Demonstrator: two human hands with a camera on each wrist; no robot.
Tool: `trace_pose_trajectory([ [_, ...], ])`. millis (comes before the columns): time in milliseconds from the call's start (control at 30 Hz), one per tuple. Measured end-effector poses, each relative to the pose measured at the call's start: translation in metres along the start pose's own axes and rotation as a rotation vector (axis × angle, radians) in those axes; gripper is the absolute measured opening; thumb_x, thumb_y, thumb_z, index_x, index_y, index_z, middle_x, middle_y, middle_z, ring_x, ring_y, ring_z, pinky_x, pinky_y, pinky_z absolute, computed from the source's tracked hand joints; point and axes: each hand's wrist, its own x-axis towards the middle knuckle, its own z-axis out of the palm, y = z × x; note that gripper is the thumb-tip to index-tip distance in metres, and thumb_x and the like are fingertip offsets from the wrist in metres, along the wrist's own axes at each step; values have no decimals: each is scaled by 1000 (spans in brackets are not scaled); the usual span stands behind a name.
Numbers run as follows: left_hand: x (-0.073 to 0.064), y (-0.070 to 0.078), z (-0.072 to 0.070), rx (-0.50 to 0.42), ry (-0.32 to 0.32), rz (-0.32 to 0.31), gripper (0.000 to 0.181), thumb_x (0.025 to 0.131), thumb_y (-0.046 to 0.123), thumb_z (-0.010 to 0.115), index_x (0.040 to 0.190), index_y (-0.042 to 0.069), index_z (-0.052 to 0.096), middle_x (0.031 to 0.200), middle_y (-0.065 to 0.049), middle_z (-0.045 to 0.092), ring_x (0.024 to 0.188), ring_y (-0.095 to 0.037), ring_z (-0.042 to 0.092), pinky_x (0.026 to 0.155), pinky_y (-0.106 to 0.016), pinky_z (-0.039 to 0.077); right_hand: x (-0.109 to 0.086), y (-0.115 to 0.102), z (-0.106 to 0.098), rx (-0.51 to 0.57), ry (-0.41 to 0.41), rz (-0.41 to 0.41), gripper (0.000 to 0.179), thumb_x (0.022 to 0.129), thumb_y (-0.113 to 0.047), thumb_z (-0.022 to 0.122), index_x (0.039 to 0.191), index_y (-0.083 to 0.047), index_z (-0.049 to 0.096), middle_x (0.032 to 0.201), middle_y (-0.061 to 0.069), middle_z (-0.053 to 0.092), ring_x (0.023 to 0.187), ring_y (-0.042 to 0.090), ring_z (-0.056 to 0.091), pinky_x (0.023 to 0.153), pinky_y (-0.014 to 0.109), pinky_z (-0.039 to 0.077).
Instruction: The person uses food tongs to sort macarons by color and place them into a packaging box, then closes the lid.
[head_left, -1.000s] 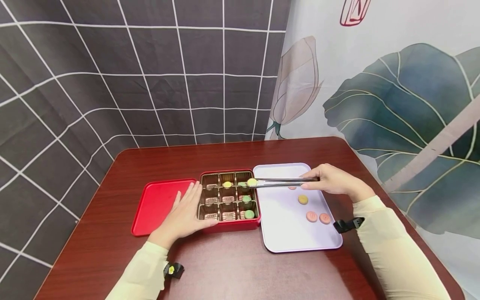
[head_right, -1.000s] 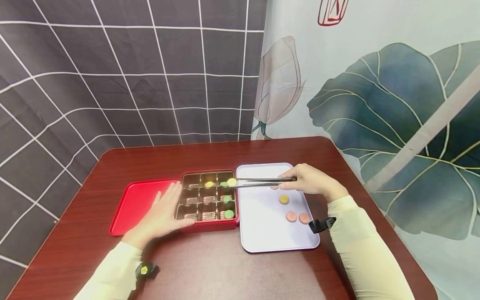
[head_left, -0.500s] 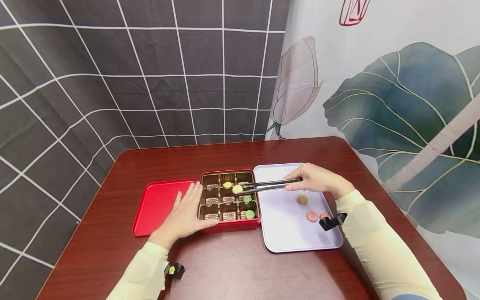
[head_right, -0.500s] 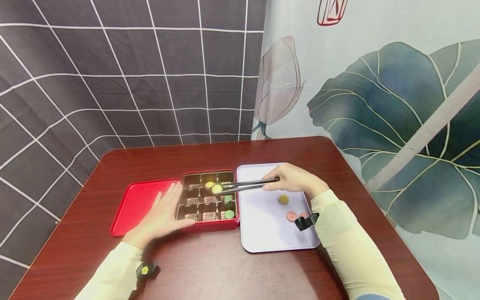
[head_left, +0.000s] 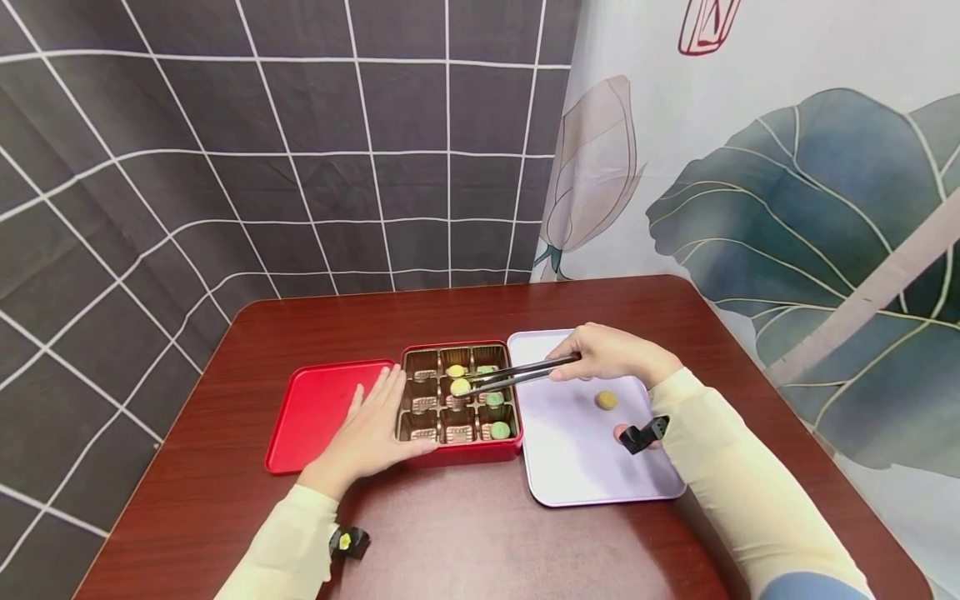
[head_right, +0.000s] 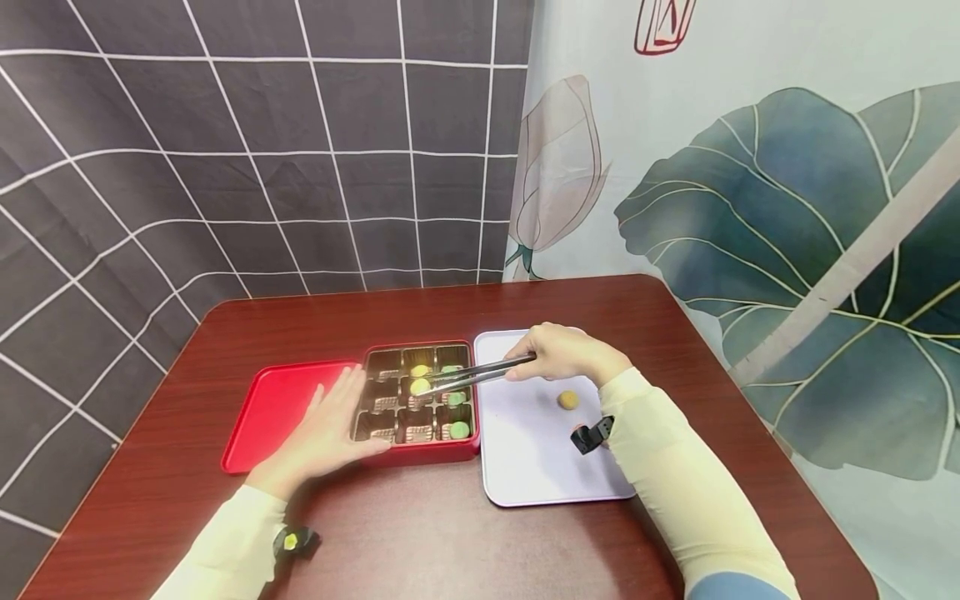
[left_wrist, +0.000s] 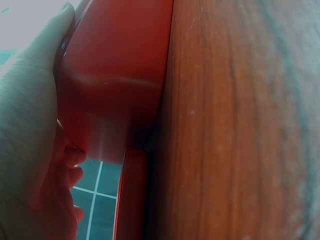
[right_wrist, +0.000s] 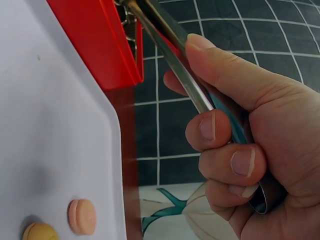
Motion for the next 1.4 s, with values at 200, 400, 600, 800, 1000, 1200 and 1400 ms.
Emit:
trace_pose_trajectory([
  [200, 0, 0, 1, -2, -6, -3, 117, 72, 75, 62, 153, 4, 18, 160, -11, 16, 147, -26, 5, 114, -57, 4, 8, -11, -3, -7, -55, 47, 25, 81, -46, 74, 95, -26, 76, 58, -1, 58, 44, 10, 48, 51, 27, 40],
  [400, 0, 0, 1, 1, -6, -8, 117, 72, 75, 62, 153, 5, 18, 160, -10, 16, 147, -25, 5, 114, -57, 4, 13, -19, -6, -36, -81, 55, 25, 82, -43, 74, 99, -25, 76, 60, -7, 60, 41, 18, 52, 53, 29, 44],
  [600, 0, 1, 0, 6, -3, -5, 117, 71, 76, 62, 153, 5, 18, 160, -11, 16, 147, -26, 6, 114, -57, 5, 17, -28, -11, -69, -99, 66, 22, 82, -41, 74, 101, -28, 75, 64, -9, 64, 40, 23, 56, 61, 30, 48],
  [800, -1, 1, 1, 6, -9, -10, 118, 71, 78, 60, 154, 6, 17, 160, -10, 15, 147, -25, 5, 114, -57, 5, 22, -34, -16, -154, -114, 52, 21, 83, -40, 74, 102, -29, 75, 68, -13, 66, 37, 11, 56, 67, 30, 48],
  [1000, -1, 1, 1, 8, -10, -13, 119, 71, 80, 57, 154, 6, 17, 160, -9, 15, 147, -25, 4, 114, -56, 4, 29, -44, -19, -288, -83, 17, 21, 82, -39, 75, 100, -28, 77, 71, -16, 65, 61, 8, 58, 65, 30, 47],
  [1200, -2, 3, 0, 1, -8, -11, 117, 71, 77, 60, 153, 4, 18, 160, -11, 16, 147, -26, 6, 114, -57, 5, 33, -54, -19, -341, -86, 23, 25, 81, -39, 76, 100, -23, 78, 77, -16, 67, 69, 8, 57, 65, 29, 48],
  [1400, -1, 4, 0, 8, -8, -9, 117, 72, 76, 61, 153, 4, 18, 160, -10, 15, 147, -27, 7, 114, -57, 5, 35, -59, -20, -378, -88, 18, 26, 81, -40, 76, 101, -23, 77, 82, -15, 68, 71, 7, 58, 68, 30, 50],
])
